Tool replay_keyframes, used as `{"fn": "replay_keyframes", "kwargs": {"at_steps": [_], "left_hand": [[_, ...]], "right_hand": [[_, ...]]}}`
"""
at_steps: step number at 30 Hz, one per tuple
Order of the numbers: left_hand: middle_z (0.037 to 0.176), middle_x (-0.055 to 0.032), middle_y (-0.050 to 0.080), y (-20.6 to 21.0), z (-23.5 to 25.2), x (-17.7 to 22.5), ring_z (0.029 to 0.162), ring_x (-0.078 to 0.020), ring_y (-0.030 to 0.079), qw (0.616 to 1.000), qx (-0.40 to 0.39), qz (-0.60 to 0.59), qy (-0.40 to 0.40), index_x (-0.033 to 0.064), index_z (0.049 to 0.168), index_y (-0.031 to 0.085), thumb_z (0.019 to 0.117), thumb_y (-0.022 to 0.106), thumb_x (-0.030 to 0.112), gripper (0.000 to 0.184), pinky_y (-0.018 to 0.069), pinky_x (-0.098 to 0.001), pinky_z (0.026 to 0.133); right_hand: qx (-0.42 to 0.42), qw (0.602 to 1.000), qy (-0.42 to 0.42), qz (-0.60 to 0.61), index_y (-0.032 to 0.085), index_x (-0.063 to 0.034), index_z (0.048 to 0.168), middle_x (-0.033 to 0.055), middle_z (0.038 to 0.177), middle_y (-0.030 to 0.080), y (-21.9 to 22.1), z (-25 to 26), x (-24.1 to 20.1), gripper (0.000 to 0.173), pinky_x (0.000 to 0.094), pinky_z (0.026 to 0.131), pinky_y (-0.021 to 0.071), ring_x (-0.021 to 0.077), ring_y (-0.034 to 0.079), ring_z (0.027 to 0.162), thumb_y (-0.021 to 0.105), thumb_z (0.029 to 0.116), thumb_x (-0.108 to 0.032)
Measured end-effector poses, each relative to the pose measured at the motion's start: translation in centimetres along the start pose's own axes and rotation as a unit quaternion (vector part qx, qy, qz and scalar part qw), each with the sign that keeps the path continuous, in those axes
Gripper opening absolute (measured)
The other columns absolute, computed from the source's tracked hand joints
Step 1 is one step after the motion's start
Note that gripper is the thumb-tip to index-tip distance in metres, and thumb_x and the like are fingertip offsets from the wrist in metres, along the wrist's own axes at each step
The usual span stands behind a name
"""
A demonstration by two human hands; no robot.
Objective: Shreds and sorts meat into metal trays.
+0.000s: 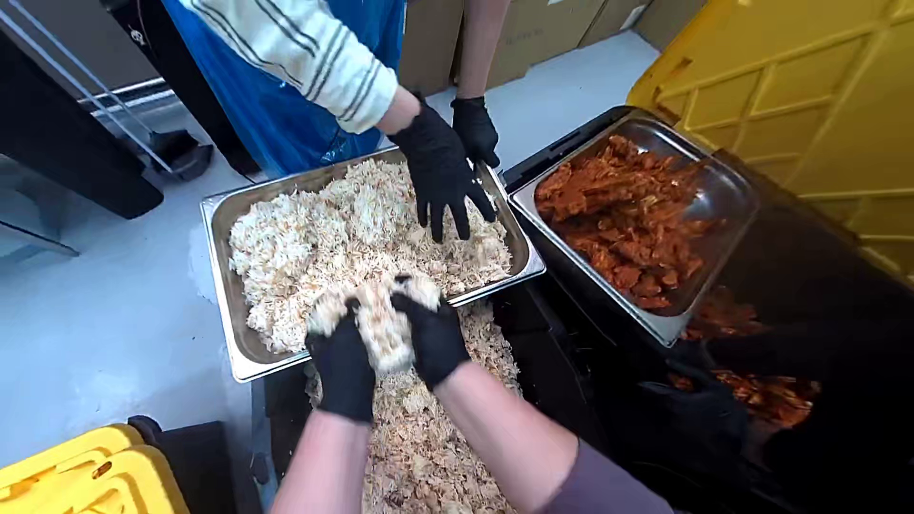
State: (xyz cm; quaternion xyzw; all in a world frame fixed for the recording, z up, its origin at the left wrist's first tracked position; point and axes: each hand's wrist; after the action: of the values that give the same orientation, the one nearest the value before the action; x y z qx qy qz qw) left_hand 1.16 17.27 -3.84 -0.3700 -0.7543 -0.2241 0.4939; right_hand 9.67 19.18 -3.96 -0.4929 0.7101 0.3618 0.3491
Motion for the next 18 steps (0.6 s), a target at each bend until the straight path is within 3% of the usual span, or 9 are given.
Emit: {"fn": "replay_keyframes", "kwargs": {"at_steps": [3, 5, 7, 9, 10, 13, 15, 16, 18], "left_hand": [[0.134, -0.0189, 0.058, 1.2, 5.1, 2.2, 0.114, -0.0258, 0.062, 0.998, -0.041, 0.039, 0.013, 0.0058, 0.152, 0.037, 0.0998, 0.066, 0.021, 0.062, 0.0547, -0.0467, 0.093], [0.155, -0.0146, 0.043, 0.3, 6.1, 3.2, 0.136, -0.0286, 0.050, 0.995, -0.094, 0.020, 0.000, 0.0205, 0.162, 0.022, 0.0974, 0.069, 0.031, 0.080, 0.0479, -0.0541, 0.104], [0.163, -0.0074, 0.035, -2.2, 4.0, 3.4, 0.140, -0.0256, 0.045, 0.988, -0.139, 0.058, 0.023, 0.0282, 0.163, 0.023, 0.0978, 0.066, 0.039, 0.079, 0.0464, -0.0542, 0.103], [0.159, 0.0007, 0.042, -5.5, 0.6, 0.7, 0.129, -0.0091, 0.054, 0.980, -0.172, 0.089, 0.053, 0.0236, 0.158, 0.036, 0.1018, 0.060, 0.032, 0.062, 0.0509, -0.0320, 0.099], [0.152, -0.0014, 0.050, -7.3, -1.4, -1.9, 0.120, -0.0092, 0.059, 0.981, -0.165, 0.093, 0.035, 0.0185, 0.154, 0.045, 0.1007, 0.061, 0.025, 0.056, 0.0536, -0.0292, 0.093], [0.147, -0.0227, 0.052, -11.8, -6.9, -10.8, 0.132, -0.0270, 0.053, 0.963, -0.168, 0.182, -0.106, -0.0055, 0.141, 0.053, 0.0960, 0.063, 0.013, 0.050, 0.0464, -0.0396, 0.107], [0.160, -0.0285, 0.034, -13.3, -7.8, -16.5, 0.148, -0.0384, 0.036, 0.906, -0.211, 0.337, -0.147, -0.0046, 0.151, 0.042, 0.0953, 0.069, 0.017, 0.066, 0.0341, -0.0497, 0.120], [0.166, -0.0295, 0.019, -13.4, -7.2, -18.7, 0.154, -0.0426, 0.022, 0.859, -0.240, 0.436, -0.124, 0.0004, 0.158, 0.033, 0.0932, 0.072, 0.023, 0.079, 0.0266, -0.0525, 0.124], [0.167, -0.0325, 0.000, -12.0, -4.6, -22.2, 0.154, -0.0518, 0.009, 0.760, -0.271, 0.586, -0.074, 0.0144, 0.163, 0.027, 0.0831, 0.081, 0.040, 0.100, 0.0213, -0.0604, 0.123]], "right_hand": [[-0.020, 0.999, 0.003, -0.032, 0.050, -0.0094, 0.146, 0.0155, 0.125, 0.065, 1.4, 4.7, -3.3, 0.057, 0.0448, 0.088, 0.0558, 0.0238, 0.065, 0.106, 0.072, 0.0941, -0.011], [-0.061, 0.997, 0.036, -0.013, 0.035, -0.0180, 0.156, 0.0146, 0.136, 0.058, 0.4, 5.7, -5.2, 0.073, 0.0474, 0.090, 0.0544, 0.0262, 0.061, 0.115, 0.074, 0.0940, -0.023], [-0.080, 0.996, 0.038, -0.017, 0.025, -0.0260, 0.163, 0.0129, 0.157, 0.043, -2.2, 4.2, -6.3, 0.088, 0.0597, 0.099, 0.0490, 0.0340, 0.049, 0.136, 0.076, 0.0918, -0.031], [-0.061, 0.996, -0.035, -0.055, 0.035, -0.0182, 0.159, 0.0123, 0.158, 0.042, -5.9, 1.3, -4.7, 0.078, 0.0549, 0.098, 0.0537, 0.0315, 0.053, 0.133, 0.074, 0.0916, -0.022], [-0.032, 0.992, -0.076, -0.092, 0.044, -0.0116, 0.154, 0.0122, 0.153, 0.048, -8.0, -0.2, -2.4, 0.070, 0.0456, 0.096, 0.0569, 0.0258, 0.059, 0.126, 0.073, 0.0900, -0.017], [0.009, 0.965, -0.068, -0.255, 0.057, 0.0049, 0.137, 0.0192, 0.140, 0.061, -14.5, -3.3, 7.3, 0.050, 0.0381, 0.102, 0.0549, 0.0225, 0.063, 0.125, 0.073, 0.0912, -0.006], [-0.033, 0.911, 0.019, -0.410, 0.057, 0.0011, 0.140, 0.0208, 0.152, 0.050, -16.9, -2.4, 12.9, 0.056, 0.0463, 0.114, 0.0454, 0.0312, 0.050, 0.141, 0.077, 0.0915, -0.017], [-0.064, 0.863, 0.045, -0.499, 0.055, -0.0066, 0.147, 0.0199, 0.161, 0.039, -17.0, -1.2, 15.1, 0.067, 0.0519, 0.119, 0.0364, 0.0361, 0.039, 0.148, 0.080, 0.0892, -0.029], [-0.125, 0.750, 0.073, -0.646, 0.041, -0.0294, 0.159, 0.0176, 0.172, 0.013, -15.2, 0.6, 18.9, 0.092, 0.0704, 0.120, 0.0164, 0.0501, 0.014, 0.154, 0.081, 0.0801, -0.057]]}}
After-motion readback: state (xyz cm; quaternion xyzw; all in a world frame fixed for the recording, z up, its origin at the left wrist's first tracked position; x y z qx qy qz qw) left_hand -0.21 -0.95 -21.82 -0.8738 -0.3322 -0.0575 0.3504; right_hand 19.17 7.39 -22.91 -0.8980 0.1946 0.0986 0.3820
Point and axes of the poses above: each hand's wrist, its own z-axis towards the middle knuckle, its own y-axis out of the palm, x = y × z
